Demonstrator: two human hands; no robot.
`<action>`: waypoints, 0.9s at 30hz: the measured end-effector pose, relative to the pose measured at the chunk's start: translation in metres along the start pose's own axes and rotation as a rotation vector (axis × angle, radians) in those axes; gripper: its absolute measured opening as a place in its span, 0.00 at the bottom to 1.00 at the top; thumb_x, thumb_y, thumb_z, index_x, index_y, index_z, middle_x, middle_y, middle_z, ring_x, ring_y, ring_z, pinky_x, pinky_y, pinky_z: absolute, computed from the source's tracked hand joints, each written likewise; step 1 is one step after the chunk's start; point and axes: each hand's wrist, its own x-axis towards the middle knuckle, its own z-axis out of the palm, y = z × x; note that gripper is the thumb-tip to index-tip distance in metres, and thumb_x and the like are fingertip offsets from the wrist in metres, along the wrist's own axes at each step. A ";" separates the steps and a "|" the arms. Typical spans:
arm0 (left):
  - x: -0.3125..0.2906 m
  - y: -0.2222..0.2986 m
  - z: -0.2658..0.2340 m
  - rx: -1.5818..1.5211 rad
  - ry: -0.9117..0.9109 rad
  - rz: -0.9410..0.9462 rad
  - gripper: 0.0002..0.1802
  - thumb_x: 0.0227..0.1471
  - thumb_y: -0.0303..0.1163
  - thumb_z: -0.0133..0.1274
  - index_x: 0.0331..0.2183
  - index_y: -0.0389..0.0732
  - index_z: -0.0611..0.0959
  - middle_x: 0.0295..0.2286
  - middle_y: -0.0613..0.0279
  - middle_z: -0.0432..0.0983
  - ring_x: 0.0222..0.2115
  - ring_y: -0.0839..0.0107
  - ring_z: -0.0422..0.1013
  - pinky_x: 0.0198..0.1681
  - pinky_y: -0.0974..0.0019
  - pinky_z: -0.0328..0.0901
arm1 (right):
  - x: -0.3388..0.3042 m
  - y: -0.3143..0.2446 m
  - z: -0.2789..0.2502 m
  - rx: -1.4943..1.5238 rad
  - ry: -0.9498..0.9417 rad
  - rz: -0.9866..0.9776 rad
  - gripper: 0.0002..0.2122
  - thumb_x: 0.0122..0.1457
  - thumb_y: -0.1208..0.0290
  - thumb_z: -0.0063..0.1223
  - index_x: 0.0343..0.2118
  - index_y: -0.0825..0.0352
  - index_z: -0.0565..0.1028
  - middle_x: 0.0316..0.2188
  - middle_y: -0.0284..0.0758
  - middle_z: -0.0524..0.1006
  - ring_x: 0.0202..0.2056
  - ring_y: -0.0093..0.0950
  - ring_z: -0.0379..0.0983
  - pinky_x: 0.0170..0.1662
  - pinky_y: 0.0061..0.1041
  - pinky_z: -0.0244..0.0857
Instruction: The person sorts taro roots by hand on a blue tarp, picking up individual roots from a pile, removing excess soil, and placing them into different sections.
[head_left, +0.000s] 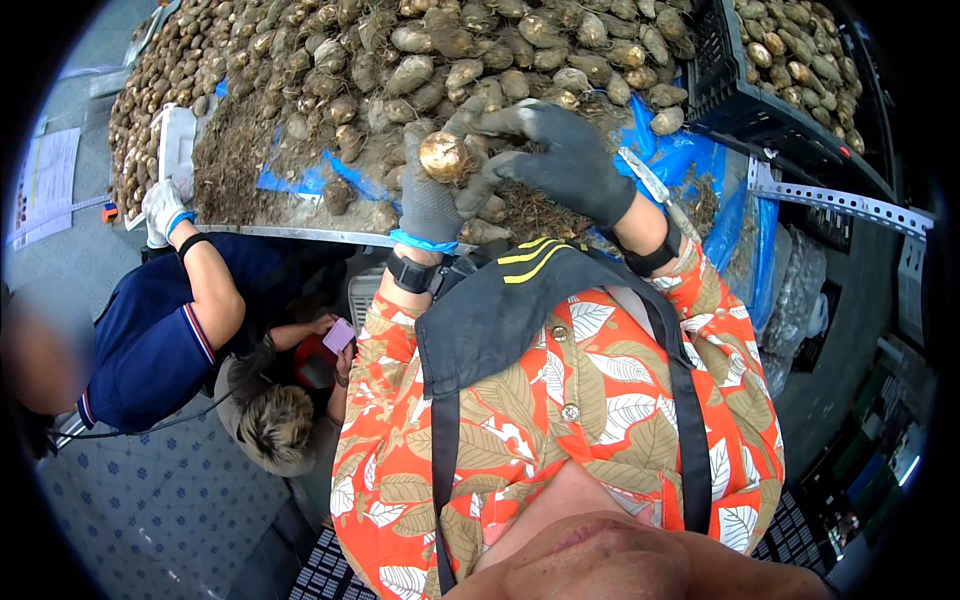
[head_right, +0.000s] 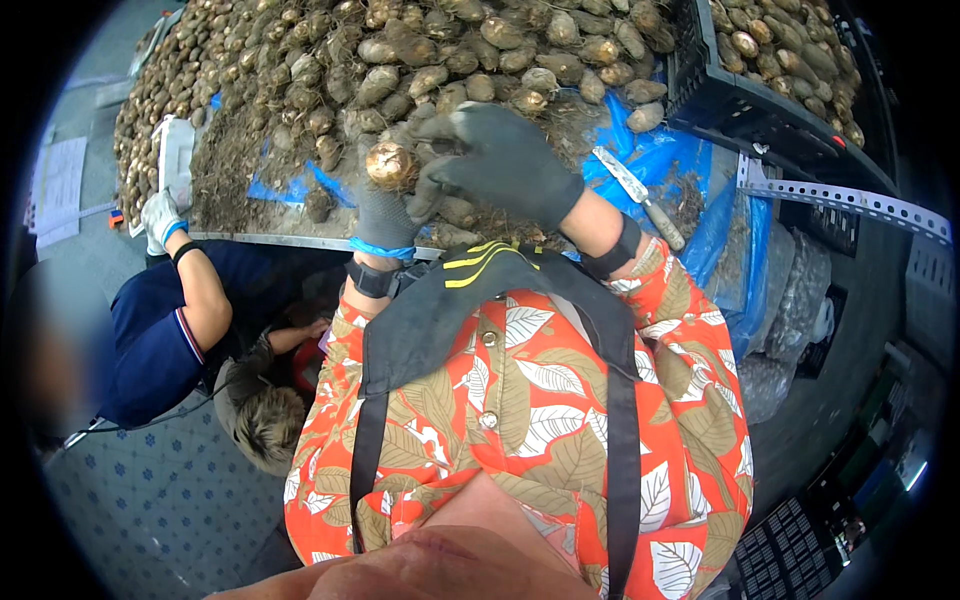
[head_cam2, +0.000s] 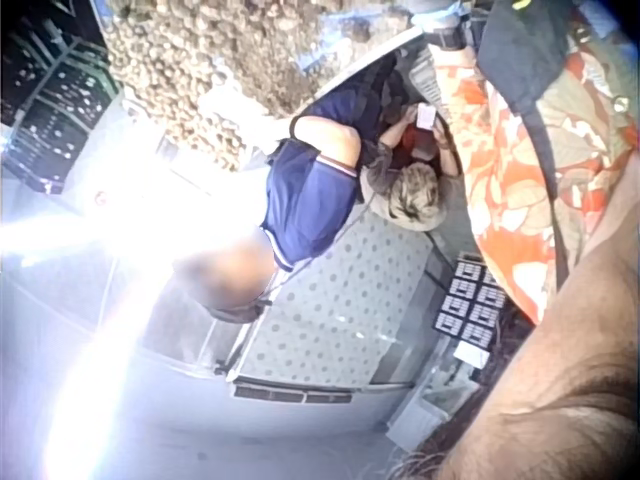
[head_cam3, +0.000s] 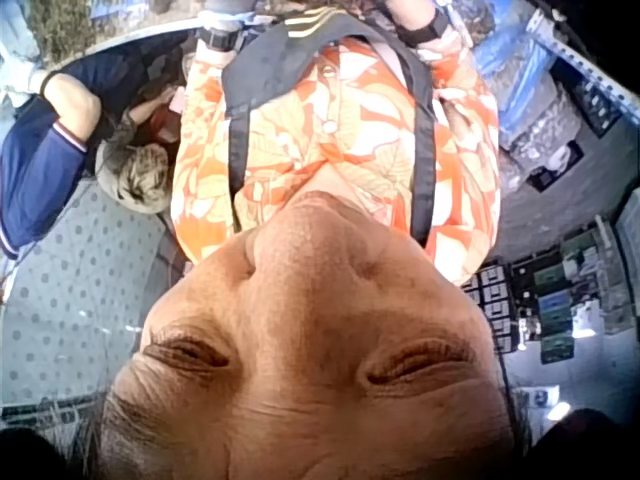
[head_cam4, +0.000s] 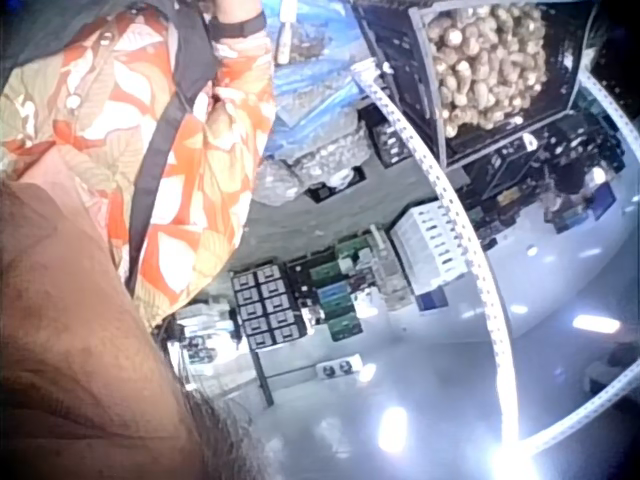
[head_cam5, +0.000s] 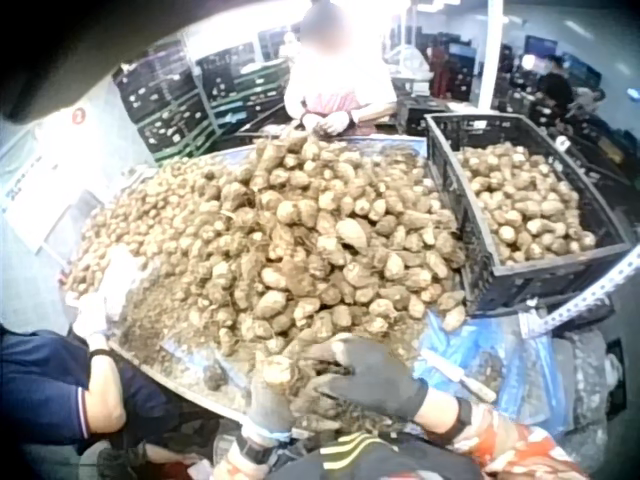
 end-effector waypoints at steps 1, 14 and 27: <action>0.000 -0.006 -0.001 0.183 0.003 0.016 0.19 0.62 0.32 0.41 0.53 0.37 0.68 0.34 0.62 0.75 0.34 0.72 0.73 0.37 0.72 0.70 | 0.001 0.002 0.007 0.009 0.029 -0.038 0.14 0.46 0.65 0.60 0.36 0.65 0.79 0.30 0.40 0.76 0.34 0.38 0.73 0.38 0.33 0.66; 0.013 0.022 0.005 -0.098 0.223 -0.154 0.36 0.61 0.59 0.27 0.53 0.39 0.68 0.32 0.59 0.75 0.28 0.73 0.72 0.27 0.72 0.68 | -0.012 0.031 0.019 0.000 -0.346 -0.162 0.06 0.49 0.71 0.57 0.30 0.64 0.76 0.26 0.36 0.75 0.32 0.32 0.74 0.36 0.31 0.68; 0.014 0.018 0.018 0.298 0.210 0.127 0.36 0.60 0.59 0.28 0.53 0.37 0.67 0.30 0.54 0.74 0.25 0.68 0.70 0.26 0.71 0.68 | 0.006 0.010 0.044 0.276 0.221 0.100 0.11 0.50 0.69 0.56 0.35 0.69 0.76 0.30 0.41 0.75 0.32 0.35 0.74 0.36 0.33 0.67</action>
